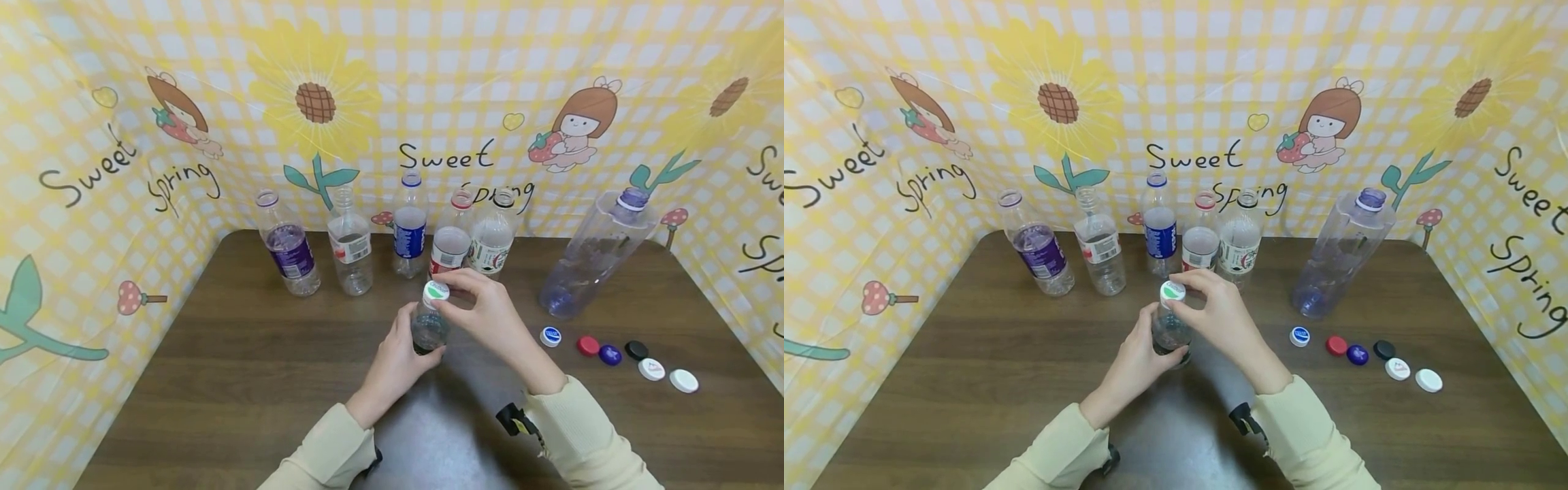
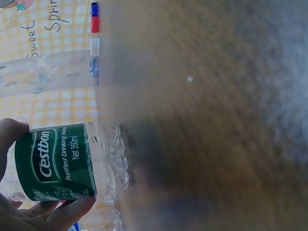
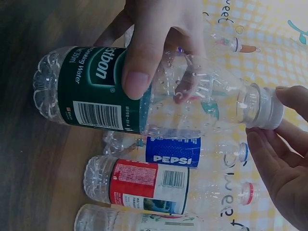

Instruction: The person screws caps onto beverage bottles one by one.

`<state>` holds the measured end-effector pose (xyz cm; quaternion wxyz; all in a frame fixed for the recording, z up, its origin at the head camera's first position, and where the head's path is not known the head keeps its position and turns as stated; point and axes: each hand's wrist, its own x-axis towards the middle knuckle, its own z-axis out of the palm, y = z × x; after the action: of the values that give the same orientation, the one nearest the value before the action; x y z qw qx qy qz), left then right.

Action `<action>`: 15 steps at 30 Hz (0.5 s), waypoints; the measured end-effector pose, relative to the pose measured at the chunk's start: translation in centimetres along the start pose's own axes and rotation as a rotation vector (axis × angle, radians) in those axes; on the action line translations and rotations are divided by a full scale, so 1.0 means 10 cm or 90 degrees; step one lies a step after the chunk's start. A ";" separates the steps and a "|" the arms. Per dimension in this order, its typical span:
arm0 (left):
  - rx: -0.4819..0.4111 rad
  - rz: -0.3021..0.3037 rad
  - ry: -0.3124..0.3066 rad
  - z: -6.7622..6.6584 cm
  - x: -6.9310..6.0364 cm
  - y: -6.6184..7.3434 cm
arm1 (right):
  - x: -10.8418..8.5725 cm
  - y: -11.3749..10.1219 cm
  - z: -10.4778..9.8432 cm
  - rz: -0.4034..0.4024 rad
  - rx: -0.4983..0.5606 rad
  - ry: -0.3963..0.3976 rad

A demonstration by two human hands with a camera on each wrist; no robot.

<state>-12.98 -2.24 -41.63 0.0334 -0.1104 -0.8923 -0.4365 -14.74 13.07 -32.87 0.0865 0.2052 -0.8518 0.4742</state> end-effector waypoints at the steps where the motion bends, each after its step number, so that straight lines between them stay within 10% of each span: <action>1: 0.001 -0.001 -0.002 0.00 0.00 0.00 | 0.00 0.00 0.00 -0.001 -0.003 0.000; 15: 0.013 0.019 -0.002 0.01 0.02 -0.02 | 0.03 -0.03 -0.01 -0.002 -0.060 -0.008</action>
<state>-13.18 -2.28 -41.82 0.0399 -0.1239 -0.8949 -0.4269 -14.86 12.95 -32.47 0.0917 0.2050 -0.8734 0.4322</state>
